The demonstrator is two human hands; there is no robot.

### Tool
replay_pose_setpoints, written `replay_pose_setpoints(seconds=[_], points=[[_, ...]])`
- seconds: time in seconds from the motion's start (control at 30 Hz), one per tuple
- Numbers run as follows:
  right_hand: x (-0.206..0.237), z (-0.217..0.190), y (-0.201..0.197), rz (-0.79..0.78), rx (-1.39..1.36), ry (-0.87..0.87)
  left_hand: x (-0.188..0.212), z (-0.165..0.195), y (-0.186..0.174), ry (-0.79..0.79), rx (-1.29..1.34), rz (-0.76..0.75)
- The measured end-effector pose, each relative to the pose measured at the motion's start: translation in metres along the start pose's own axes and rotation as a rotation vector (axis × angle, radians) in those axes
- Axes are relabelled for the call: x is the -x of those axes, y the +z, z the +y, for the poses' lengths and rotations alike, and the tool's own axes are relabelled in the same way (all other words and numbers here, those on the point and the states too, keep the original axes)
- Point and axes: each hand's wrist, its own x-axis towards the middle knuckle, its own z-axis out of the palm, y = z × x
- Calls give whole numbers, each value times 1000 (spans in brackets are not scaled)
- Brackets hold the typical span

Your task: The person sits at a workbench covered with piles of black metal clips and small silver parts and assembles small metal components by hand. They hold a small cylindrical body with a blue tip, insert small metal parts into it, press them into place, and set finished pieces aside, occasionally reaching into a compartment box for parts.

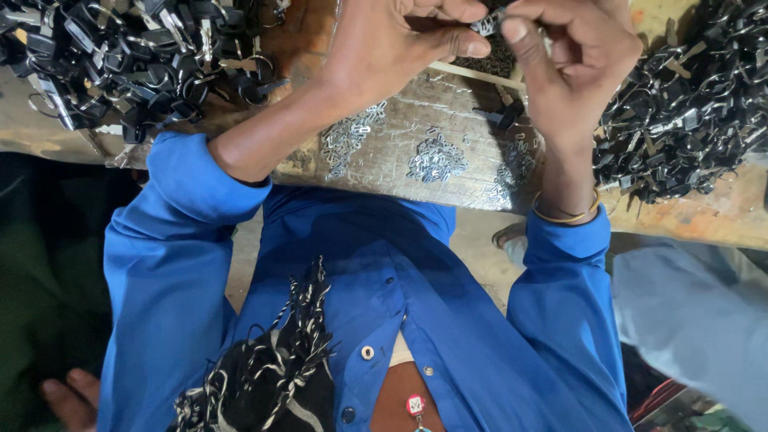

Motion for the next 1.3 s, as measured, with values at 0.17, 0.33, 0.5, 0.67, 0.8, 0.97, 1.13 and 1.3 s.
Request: replay_pose_setpoints(seconds=[0.17, 0.33, 0.5, 0.67, 0.8, 0.97, 1.13, 1.3], points=[[3, -1, -3, -27, 35, 31, 0, 0, 2, 34, -48, 8], [3, -6, -1, -121, 19, 30, 0, 5, 0, -4, -72, -26], [1, -9, 3, -138, 118, -75, 0, 8, -1, -13, -80, -74], [-1, -8, 2, -138, 173, -178, 1, 10, -4, 16, -53, -100], [-4, -2, -5, -131, 126, -263, 1, 9, -2, -32, -24, -81], [-4, 12, -14, 20, 69, -36, 1, 7, -2, 120, -230, -1], [5, 22, -12, -78, -143, 90, 0, 3, 0, 94, -166, -27], [7, 19, -8, -164, -187, 62, 0, 5, 2, 22, -108, -17]])
